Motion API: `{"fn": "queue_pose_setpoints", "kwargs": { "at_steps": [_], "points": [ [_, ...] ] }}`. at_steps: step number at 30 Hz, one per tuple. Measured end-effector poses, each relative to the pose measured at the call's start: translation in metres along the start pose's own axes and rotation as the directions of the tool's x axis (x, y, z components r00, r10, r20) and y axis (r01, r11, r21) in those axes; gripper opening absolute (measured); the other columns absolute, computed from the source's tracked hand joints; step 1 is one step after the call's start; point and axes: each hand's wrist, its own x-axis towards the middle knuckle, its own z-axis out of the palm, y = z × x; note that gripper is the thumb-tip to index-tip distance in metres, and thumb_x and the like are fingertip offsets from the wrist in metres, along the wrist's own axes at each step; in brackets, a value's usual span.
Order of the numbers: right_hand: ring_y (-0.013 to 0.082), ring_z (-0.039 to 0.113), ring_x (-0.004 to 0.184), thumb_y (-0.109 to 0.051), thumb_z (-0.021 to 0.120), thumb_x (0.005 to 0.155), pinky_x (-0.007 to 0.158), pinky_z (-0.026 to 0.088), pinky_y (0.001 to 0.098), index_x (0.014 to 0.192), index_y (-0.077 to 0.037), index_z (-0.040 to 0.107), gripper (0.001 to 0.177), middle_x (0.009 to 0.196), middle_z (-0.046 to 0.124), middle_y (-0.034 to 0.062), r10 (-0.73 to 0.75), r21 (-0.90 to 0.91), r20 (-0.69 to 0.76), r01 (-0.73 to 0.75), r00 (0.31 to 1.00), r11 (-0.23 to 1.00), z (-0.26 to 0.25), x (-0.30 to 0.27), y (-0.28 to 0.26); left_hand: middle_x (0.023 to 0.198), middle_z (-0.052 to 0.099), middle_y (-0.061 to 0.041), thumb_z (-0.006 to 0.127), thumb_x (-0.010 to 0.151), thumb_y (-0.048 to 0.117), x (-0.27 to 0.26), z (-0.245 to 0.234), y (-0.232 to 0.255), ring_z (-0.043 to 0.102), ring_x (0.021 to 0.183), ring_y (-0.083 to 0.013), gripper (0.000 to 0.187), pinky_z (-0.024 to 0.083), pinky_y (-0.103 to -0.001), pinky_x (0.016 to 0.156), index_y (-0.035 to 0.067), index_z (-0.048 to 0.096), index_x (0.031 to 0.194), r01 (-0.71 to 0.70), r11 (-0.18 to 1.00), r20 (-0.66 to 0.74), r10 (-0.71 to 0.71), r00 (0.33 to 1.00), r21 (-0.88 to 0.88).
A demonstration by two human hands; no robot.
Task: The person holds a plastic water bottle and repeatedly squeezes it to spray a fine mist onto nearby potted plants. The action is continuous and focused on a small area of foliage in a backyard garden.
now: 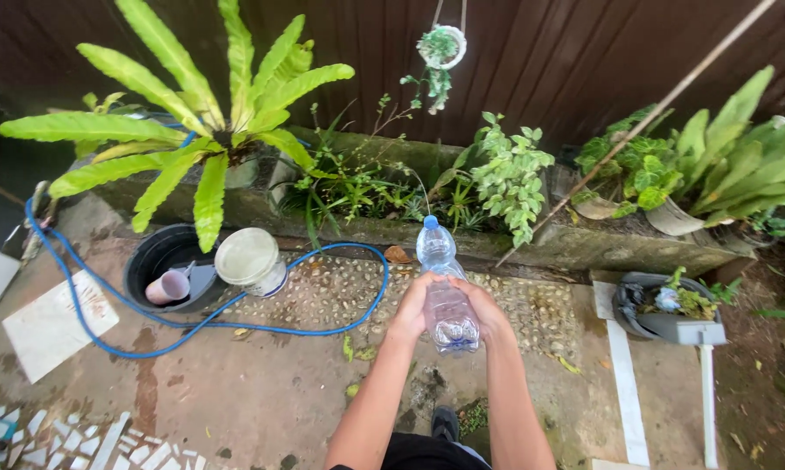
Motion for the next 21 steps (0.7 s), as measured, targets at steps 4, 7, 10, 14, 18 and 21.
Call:
{"fn": "queue_pose_setpoints", "kwargs": {
  "at_steps": [4, 7, 10, 14, 18, 21],
  "points": [
    [0.0276, 0.069, 0.052, -0.027, 0.077, 0.085, 0.046, 0.057, 0.0422, 0.092, -0.002, 0.065, 0.029, 0.072, 0.069, 0.0168, -0.015, 0.072, -0.042, 0.018, 0.999, 0.997, -0.036, 0.005, 0.002, 0.088, 0.072, -0.010, 0.076, 0.079, 0.019, 0.044, 0.009, -0.031, 0.071, 0.078, -0.0229, 0.026, 0.060, -0.038, 0.075, 0.004, 0.074, 0.101, 0.023, 0.997, 0.038, -0.026, 0.999, 0.072],
    [0.0252, 0.068, 0.051, -0.027, 0.073, 0.087, 0.045, 0.057, 0.0397, 0.091, -0.002, 0.065, 0.027, 0.070, 0.067, 0.0140, -0.028, 0.113, -0.079, 0.036, 0.997, 0.993, -0.056, -0.018, -0.009, 0.090, 0.073, -0.011, 0.078, 0.080, 0.019, 0.036, 0.041, -0.048, 0.071, 0.081, -0.0233, 0.027, 0.061, -0.040, 0.077, 0.003, 0.074, 0.101, 0.047, 0.991, 0.055, -0.055, 0.997, 0.126],
    [0.0265, 0.070, 0.055, -0.026, 0.077, 0.086, 0.049, 0.058, 0.0438, 0.092, 0.000, 0.068, 0.029, 0.073, 0.069, 0.0172, -0.067, 0.140, -0.171, 0.091, 0.983, 0.986, -0.069, -0.047, -0.021, 0.084, 0.071, -0.008, 0.080, 0.079, 0.020, 0.025, 0.073, -0.063, 0.072, 0.074, -0.0204, 0.029, 0.061, -0.037, 0.071, 0.003, 0.074, 0.101, 0.074, 0.975, 0.047, -0.086, 0.995, 0.212],
    [0.0292, 0.071, 0.057, -0.026, 0.079, 0.086, 0.051, 0.057, 0.0464, 0.093, 0.003, 0.067, 0.033, 0.074, 0.070, 0.0196, -0.078, 0.172, -0.222, 0.118, 0.972, 0.978, -0.102, -0.056, -0.022, 0.082, 0.072, -0.009, 0.082, 0.078, 0.019, 0.010, 0.106, -0.081, 0.071, 0.071, -0.0200, 0.027, 0.060, -0.036, 0.068, 0.003, 0.074, 0.098, 0.131, 0.962, 0.050, -0.147, 0.988, 0.240],
    [0.0281, 0.071, 0.058, -0.030, 0.079, 0.084, 0.051, 0.058, 0.0456, 0.094, 0.000, 0.068, 0.033, 0.076, 0.070, 0.0169, -0.076, 0.215, -0.261, 0.135, 0.962, 0.967, -0.141, -0.034, -0.001, 0.083, 0.072, -0.012, 0.085, 0.077, 0.018, 0.025, 0.109, -0.109, 0.072, 0.072, -0.0215, 0.029, 0.060, -0.039, 0.068, 0.000, 0.074, 0.097, 0.148, 0.956, 0.042, -0.164, 0.986, 0.255],
    [0.0300, 0.071, 0.057, -0.033, 0.078, 0.085, 0.051, 0.058, 0.0474, 0.094, 0.001, 0.070, 0.036, 0.076, 0.070, 0.0179, -0.066, 0.223, -0.259, 0.126, 0.964, 0.967, -0.150, -0.039, -0.002, 0.081, 0.072, -0.013, 0.086, 0.076, 0.017, 0.033, 0.113, -0.120, 0.072, 0.069, -0.0228, 0.028, 0.059, -0.040, 0.066, -0.001, 0.075, 0.094, 0.171, 0.944, 0.039, -0.189, 0.981, 0.281]
  ]
}}
